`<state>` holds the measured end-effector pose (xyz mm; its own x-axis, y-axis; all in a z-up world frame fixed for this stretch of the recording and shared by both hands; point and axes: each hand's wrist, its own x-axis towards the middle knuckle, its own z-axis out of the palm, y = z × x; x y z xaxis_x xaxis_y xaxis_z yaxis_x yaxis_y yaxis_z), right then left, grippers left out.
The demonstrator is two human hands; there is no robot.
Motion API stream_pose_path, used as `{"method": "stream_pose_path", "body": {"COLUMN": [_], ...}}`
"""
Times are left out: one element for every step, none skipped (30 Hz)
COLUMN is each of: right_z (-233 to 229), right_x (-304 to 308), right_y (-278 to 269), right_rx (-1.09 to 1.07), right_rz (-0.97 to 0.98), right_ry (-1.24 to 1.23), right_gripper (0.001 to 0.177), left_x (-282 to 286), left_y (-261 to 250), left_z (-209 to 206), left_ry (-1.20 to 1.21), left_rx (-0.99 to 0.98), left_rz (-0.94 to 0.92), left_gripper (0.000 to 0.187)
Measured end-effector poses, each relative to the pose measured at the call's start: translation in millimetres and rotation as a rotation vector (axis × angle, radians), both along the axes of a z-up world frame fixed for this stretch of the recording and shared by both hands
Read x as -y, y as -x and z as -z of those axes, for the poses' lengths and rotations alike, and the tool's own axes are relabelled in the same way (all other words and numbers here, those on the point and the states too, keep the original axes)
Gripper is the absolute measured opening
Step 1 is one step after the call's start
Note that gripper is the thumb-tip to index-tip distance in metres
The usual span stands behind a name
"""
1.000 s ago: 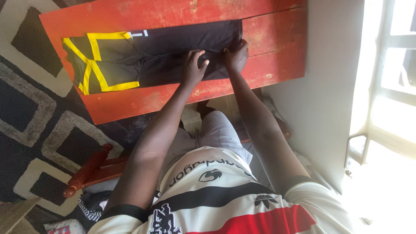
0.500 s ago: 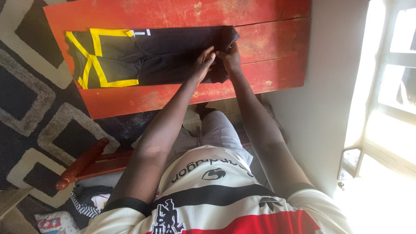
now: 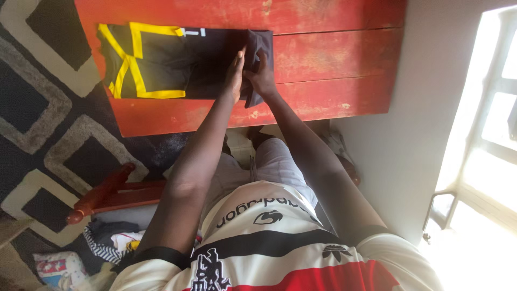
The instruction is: The person folds a black jersey on a red table, places it on a shelf inside a wooden closet, and then spreads a green t-shirt on the table to begin folding it.
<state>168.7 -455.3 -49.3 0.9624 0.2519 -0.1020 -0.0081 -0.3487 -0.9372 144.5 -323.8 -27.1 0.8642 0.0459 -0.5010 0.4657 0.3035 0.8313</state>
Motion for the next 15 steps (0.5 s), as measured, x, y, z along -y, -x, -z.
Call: {"method": "stream_pose_path", "body": {"right_z": [2.4,3.0,2.4,1.1,-0.4,-1.4,-3.1,-3.8,-4.7,-6.2,-8.2,-10.7,-13.5,-15.7,-16.3], "right_x": [-5.7,-11.9,-19.0,-26.1,-33.2,-40.7,-48.1,-55.2,-62.0,-69.3,-77.0,-84.6,-92.9,-100.8,-108.7], "right_y": [2.2,4.5,6.7,8.2,9.9,11.8,13.1,13.2,14.4,16.6,19.1,20.6,21.5,22.3,23.7], "right_rx": [0.000,-0.044,-0.088,-0.088,-0.231,-0.375,-0.376,-0.299,-0.221,-0.222,-0.260,-0.298,-0.301,-0.348,-0.394], "right_rz": [-0.011,-0.008,-0.007,-0.017,0.003,0.021,0.014,0.006,-0.001,-0.005,0.001,0.007,0.002,0.016,0.029], "right_ry": [0.001,0.059,0.117,0.118,0.104,0.092,0.095,0.054,0.012,0.014,0.009,0.004,0.004,0.012,0.019], "right_gripper": [0.089,0.089,0.089,0.089,0.088,0.086,0.086,0.085,0.083,0.083,0.084,0.085,0.085,0.085,0.086], "left_x": [-8.2,-15.7,-22.3,-28.6,-35.4,-43.1,-50.7,-57.8,-64.7,-71.9,-79.0,-86.0,-94.0,-101.9,-109.1], "left_y": [2.1,4.6,7.1,9.5,12.5,16.1,20.1,23.6,26.4,29.4,32.9,35.9,39.3,43.3,46.9], "left_z": [-5.2,-10.1,-14.2,-17.7,-21.0,-24.4,-27.3,-29.7,-31.3,-32.0,-31.6,-30.5,-29.4,-28.3,-27.1], "left_ry": [-0.014,-0.027,-0.026,-0.010,0.006,0.006,0.052,0.097,0.099,0.107,0.116,0.117,0.176,0.235,0.234], "left_rx": [-0.065,-0.130,-0.131,-0.114,-0.098,-0.099,-0.131,-0.163,-0.164,-0.167,-0.172,-0.174,-0.149,-0.123,-0.124], "left_rz": [0.017,0.034,0.023,0.016,0.010,0.001,-0.008,-0.017,-0.022,-0.032,-0.042,-0.046,-0.049,-0.053,-0.059], "left_gripper": [0.097,0.099,0.099,0.098,0.098,0.098,0.097,0.096,0.096,0.095,0.094,0.094,0.093,0.091,0.091]}}
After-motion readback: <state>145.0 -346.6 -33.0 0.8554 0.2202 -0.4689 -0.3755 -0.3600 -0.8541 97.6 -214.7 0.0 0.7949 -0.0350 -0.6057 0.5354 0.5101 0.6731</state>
